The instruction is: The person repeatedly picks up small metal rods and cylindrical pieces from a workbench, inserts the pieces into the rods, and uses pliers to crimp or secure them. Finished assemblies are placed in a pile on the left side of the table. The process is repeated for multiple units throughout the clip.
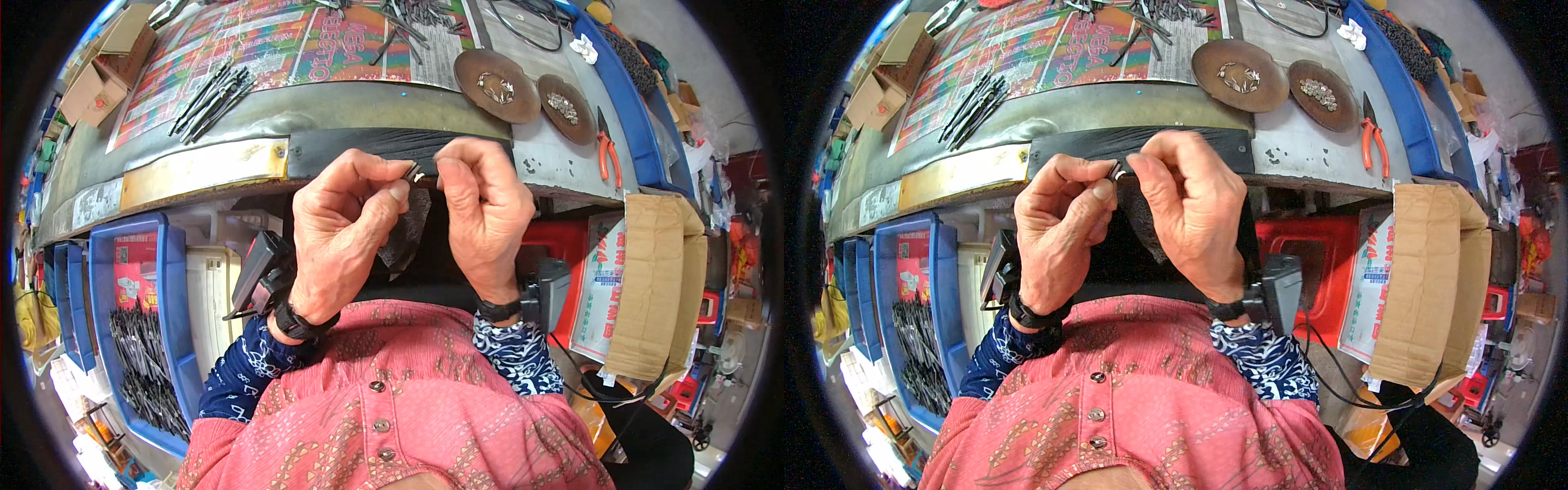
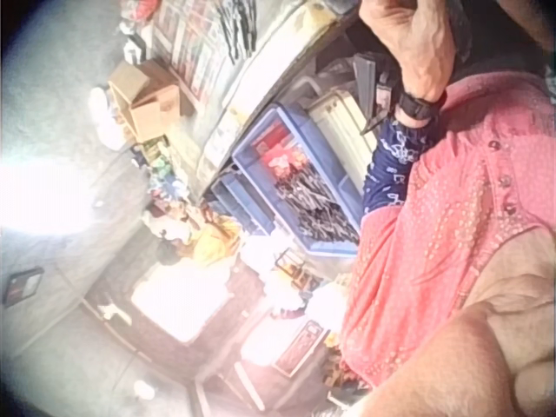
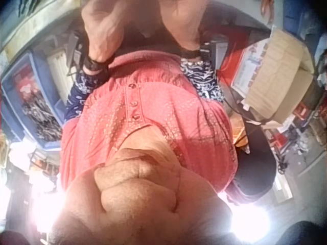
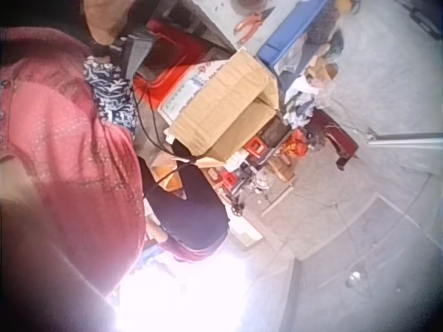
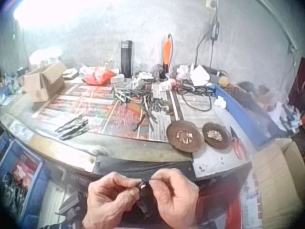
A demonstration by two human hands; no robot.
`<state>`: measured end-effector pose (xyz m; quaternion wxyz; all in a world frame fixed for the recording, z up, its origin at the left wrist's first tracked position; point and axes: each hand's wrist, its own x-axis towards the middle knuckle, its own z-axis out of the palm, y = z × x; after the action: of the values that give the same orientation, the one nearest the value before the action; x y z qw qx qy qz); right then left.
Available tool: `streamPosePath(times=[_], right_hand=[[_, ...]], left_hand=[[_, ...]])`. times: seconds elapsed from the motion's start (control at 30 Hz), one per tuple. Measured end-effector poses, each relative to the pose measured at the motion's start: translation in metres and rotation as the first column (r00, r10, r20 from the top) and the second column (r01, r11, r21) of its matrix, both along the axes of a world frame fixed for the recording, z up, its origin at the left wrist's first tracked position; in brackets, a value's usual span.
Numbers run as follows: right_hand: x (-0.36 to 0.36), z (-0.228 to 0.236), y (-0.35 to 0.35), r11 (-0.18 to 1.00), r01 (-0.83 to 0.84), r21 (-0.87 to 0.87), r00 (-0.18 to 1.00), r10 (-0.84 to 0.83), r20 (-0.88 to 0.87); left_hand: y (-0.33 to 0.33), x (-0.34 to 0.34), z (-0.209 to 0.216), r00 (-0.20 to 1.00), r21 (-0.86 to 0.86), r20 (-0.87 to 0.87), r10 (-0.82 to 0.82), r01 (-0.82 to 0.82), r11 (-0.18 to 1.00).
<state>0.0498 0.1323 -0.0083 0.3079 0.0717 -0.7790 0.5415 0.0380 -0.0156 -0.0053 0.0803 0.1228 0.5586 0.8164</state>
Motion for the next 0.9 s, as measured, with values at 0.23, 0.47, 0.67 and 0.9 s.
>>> streamPosePath(times=[0.23,0.47,0.67,0.9], right_hand=[[-0.005,0.017,-0.001,0.993,-0.114,0.013,0.99,0.112,0.089],[-0.003,0.019,-0.002,0.964,-0.21,0.165,0.978,0.208,0.026],[-0.005,0.021,0.013,1.0,-0.01,-0.023,0.996,0.012,0.084],[-0.02,0.031,0.032,0.971,0.016,0.24,0.999,-0.025,0.034]], left_hand=[[0.001,0.0,0.002,1.0,0.02,0.011,-0.023,0.023,1.0],[-0.002,0.0,0.005,0.999,0.021,-0.041,-0.004,0.005,1.0],[-0.007,0.0,0.009,1.0,-0.024,0.014,-0.022,0.022,0.999],[-0.011,-0.012,0.013,0.999,-0.078,0.025,-0.021,0.023,0.997]])
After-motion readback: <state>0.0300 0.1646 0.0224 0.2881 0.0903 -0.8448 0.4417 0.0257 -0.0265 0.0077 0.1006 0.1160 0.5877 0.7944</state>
